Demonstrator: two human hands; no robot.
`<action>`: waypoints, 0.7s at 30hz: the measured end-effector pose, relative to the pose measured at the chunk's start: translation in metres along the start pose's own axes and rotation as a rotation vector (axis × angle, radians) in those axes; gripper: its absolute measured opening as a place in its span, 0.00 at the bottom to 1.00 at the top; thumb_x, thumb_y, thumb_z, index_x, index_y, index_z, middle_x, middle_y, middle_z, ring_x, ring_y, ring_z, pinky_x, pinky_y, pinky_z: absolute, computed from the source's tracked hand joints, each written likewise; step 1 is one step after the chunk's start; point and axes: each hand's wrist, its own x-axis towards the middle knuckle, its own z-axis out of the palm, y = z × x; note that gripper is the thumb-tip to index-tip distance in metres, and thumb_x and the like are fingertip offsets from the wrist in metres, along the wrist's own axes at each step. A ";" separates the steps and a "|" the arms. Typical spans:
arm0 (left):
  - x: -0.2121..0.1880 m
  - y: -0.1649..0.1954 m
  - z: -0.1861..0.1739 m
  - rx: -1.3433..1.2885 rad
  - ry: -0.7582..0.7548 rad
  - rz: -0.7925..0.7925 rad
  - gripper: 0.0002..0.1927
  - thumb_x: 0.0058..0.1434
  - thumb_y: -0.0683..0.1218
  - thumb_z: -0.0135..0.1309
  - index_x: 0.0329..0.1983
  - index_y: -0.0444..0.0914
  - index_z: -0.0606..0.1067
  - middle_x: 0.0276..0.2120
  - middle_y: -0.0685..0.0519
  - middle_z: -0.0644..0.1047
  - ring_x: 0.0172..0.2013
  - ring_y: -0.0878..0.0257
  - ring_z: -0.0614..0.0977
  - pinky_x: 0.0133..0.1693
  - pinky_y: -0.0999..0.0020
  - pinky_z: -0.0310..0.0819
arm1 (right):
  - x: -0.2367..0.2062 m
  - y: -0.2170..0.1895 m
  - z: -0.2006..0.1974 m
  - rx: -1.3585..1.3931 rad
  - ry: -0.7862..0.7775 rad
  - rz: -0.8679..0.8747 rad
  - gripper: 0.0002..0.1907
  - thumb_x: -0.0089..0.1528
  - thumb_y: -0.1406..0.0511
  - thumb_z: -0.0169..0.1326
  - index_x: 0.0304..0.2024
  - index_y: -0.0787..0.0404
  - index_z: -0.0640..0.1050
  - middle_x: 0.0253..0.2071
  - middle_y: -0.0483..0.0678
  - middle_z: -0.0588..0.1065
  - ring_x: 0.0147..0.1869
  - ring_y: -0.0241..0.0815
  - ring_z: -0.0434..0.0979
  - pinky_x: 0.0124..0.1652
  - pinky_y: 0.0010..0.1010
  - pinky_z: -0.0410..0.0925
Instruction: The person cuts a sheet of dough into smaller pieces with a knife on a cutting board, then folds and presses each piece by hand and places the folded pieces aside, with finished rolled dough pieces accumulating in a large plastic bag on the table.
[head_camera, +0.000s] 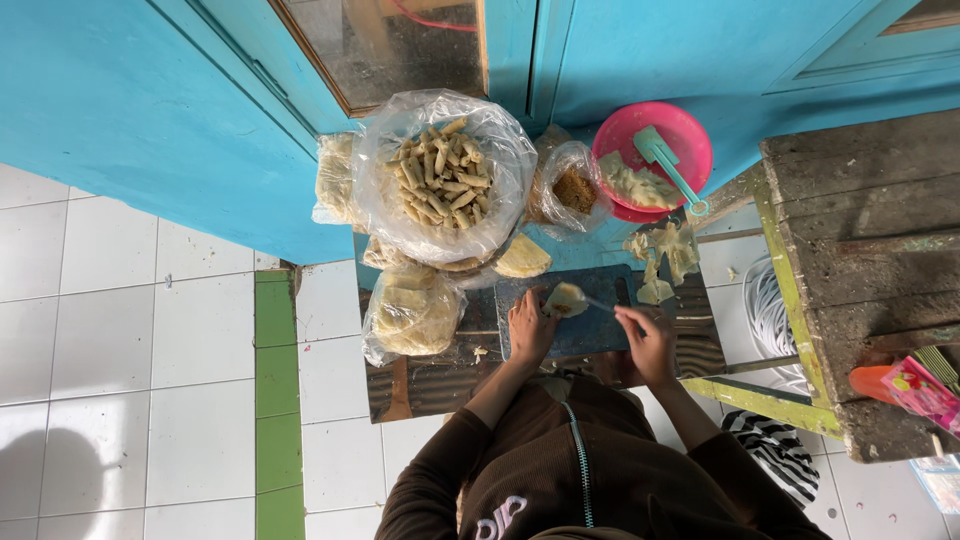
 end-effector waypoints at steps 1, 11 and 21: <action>0.000 -0.001 0.000 -0.003 -0.001 -0.001 0.34 0.51 0.44 0.68 0.61 0.40 0.67 0.42 0.51 0.75 0.47 0.53 0.76 0.49 0.55 0.66 | 0.008 -0.001 0.004 0.031 0.027 0.054 0.06 0.64 0.68 0.62 0.45 0.59 0.83 0.40 0.47 0.81 0.41 0.41 0.79 0.43 0.33 0.70; -0.001 -0.008 0.006 -0.123 0.019 0.011 0.30 0.52 0.42 0.67 0.57 0.41 0.69 0.37 0.59 0.80 0.39 0.60 0.80 0.47 0.57 0.68 | 0.126 -0.004 0.059 -0.050 0.058 0.114 0.18 0.64 0.59 0.64 0.54 0.61 0.83 0.42 0.55 0.80 0.46 0.51 0.76 0.49 0.43 0.67; 0.005 -0.016 0.002 -0.065 -0.094 0.010 0.24 0.48 0.41 0.65 0.49 0.43 0.72 0.41 0.57 0.82 0.44 0.55 0.80 0.49 0.56 0.69 | 0.039 -0.011 0.056 -0.295 -0.361 0.182 0.17 0.56 0.59 0.65 0.36 0.61 0.73 0.38 0.53 0.73 0.44 0.56 0.75 0.39 0.47 0.68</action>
